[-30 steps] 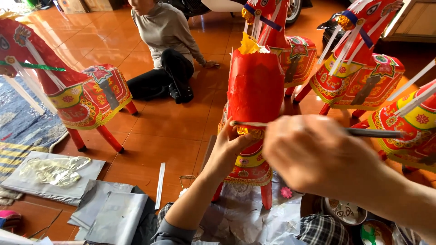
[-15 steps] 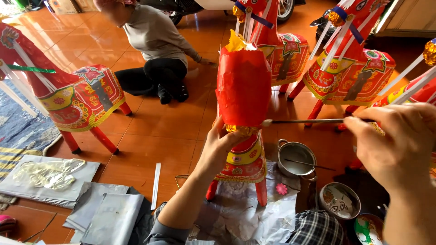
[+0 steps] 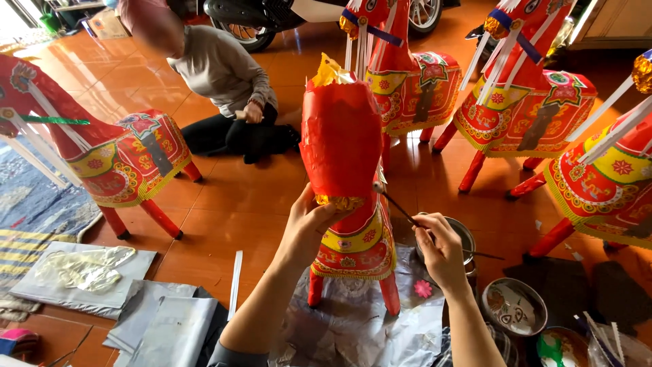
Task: Decorating a red horse-shaped paper craft with colorful paper and decorative bands
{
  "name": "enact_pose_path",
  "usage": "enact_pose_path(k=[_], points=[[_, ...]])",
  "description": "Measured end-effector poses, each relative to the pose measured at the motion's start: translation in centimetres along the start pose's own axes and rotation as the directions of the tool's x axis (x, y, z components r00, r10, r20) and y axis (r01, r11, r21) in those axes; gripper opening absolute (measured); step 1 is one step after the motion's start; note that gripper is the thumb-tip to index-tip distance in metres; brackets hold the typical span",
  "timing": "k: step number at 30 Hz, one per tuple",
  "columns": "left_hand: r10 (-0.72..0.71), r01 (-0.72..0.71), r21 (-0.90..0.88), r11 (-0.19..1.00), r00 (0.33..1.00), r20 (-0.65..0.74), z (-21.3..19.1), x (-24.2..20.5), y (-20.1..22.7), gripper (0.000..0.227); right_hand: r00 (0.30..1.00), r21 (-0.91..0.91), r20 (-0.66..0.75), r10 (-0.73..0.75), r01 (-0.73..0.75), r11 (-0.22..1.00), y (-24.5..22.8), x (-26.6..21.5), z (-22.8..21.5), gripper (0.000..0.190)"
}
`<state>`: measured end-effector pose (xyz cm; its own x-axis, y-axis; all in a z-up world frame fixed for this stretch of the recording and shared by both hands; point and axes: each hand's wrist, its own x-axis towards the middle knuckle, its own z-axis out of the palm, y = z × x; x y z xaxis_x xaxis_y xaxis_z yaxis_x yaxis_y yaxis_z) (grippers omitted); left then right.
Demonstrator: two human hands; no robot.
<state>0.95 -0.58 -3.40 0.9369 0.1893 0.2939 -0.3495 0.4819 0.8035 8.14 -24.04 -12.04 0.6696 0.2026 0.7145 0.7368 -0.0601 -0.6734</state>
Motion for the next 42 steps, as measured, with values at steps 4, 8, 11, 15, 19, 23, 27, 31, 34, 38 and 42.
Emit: enact_pose_path(k=[4,8,11,15,19,23,27,31,34,38,42], points=[[0.009,-0.008,0.009,1.000,1.000,-0.014,0.8,-0.3,0.5,0.064,1.000,0.091,0.012,-0.017,0.016,0.996,-0.3,-0.4,2.6,0.021],[0.000,0.000,0.036,0.999,1.000,-0.024,0.5,-0.3,0.5,0.063,1.000,0.175,0.012,0.003,-0.005,0.984,-1.0,-1.0,3.7,0.020],[-0.003,0.004,0.035,0.999,1.000,-0.018,0.4,-0.3,0.4,0.065,0.996,0.293,0.028,0.085,-0.089,0.952,0.5,-2.7,4.5,0.025],[-0.001,0.001,0.032,0.999,1.000,-0.018,0.4,-0.3,0.2,0.062,0.973,0.411,0.094,0.209,-0.229,0.882,0.5,-3.6,4.9,0.026],[0.005,-0.004,0.035,0.999,1.000,-0.024,0.4,-0.4,0.2,0.062,0.964,0.478,0.085,0.251,-0.261,0.839,-0.6,-4.1,5.5,0.027],[0.012,-0.011,0.030,1.000,0.999,-0.037,0.8,-0.6,0.8,0.058,0.961,0.518,0.090,0.260,-0.268,0.812,-0.9,-5.1,6.1,0.027],[-0.065,0.064,0.059,0.996,0.998,0.016,1.2,-0.8,1.8,0.055,0.895,0.529,0.210,0.394,-0.443,0.724,-3.9,-5.0,5.4,0.026],[-0.040,0.039,0.016,0.999,0.998,0.050,1.3,-0.7,1.7,0.052,0.888,0.541,0.276,0.367,-0.460,0.704,-8.8,-4.1,5.2,0.025],[-0.049,0.048,0.024,0.999,0.998,0.044,1.8,-0.9,2.1,0.051,0.863,0.661,0.366,0.349,-0.505,0.555,-11.2,-4.4,5.0,0.024],[-0.082,0.084,0.072,0.994,0.996,-0.024,2.6,-0.9,2.6,0.053,0.740,0.747,0.527,0.419,-0.638,0.188,-13.4,-4.3,4.5,0.026],[-0.050,0.055,0.114,0.992,0.998,-0.040,3.7,-1.0,3.4,0.046,0.637,0.699,0.715,0.290,-0.667,-0.260,-13.0,-4.1,2.9,0.027]])
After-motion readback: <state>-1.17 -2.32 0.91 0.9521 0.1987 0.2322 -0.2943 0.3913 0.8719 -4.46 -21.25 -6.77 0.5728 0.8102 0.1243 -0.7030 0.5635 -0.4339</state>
